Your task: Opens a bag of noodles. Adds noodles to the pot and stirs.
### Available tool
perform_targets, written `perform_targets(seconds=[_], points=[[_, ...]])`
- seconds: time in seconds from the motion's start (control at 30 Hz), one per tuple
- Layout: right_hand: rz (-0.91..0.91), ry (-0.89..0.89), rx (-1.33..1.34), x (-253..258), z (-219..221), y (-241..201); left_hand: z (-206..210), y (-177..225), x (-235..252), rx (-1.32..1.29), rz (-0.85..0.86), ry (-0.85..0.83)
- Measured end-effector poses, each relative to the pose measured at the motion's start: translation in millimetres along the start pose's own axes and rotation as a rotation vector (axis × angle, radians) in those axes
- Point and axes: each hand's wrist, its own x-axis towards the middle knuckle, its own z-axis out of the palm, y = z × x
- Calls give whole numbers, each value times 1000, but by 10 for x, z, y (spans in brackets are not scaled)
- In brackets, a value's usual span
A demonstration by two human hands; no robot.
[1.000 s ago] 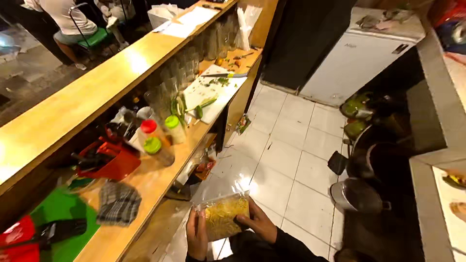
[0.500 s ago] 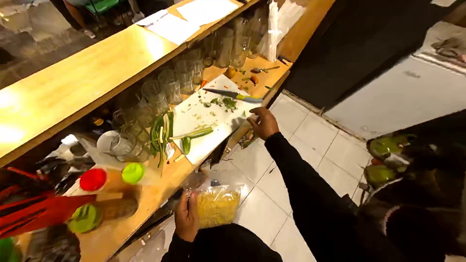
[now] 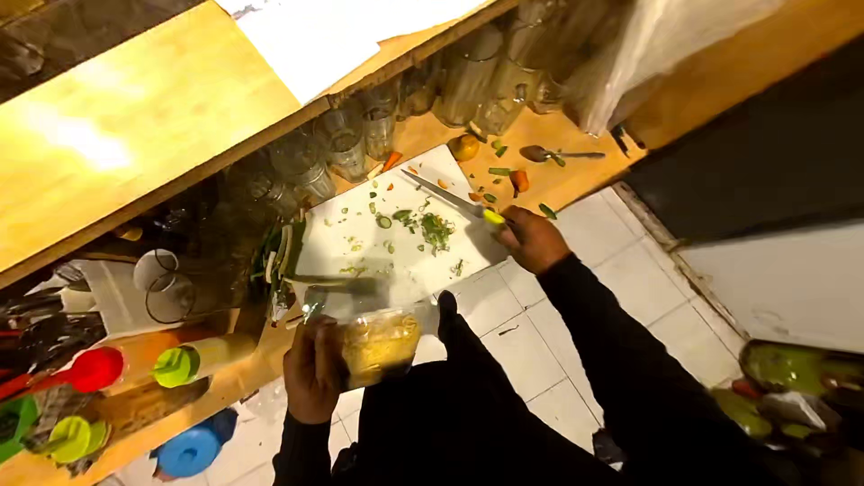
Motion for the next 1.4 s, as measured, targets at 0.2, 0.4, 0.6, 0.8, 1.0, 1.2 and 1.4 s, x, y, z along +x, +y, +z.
perform_targets(seconds=[0.2, 0.4, 0.6, 0.8, 1.0, 1.2, 1.4], points=[[-153, -26, 39, 104, -406, 461, 115, 174, -228, 101, -114, 172], [-4, -47, 95, -100, -268, 751, 387, 274, -273, -7, -98, 244], [28, 93, -1, 97, -434, 658, 418, 338, -286, -15, -95, 245], [-82, -28, 38, 217, -293, 579, 267, 327, -360, 19, -84, 273], [-255, 7, 19, 173, -311, 259, 137, 280, -480, 35, -101, 301], [-298, -57, -28, 202, 199, -211, 106, 219, -517, -7, -88, 299], [4, 15, -61, 619, 85, 2, 43, 236, -575, 8, -74, 308]])
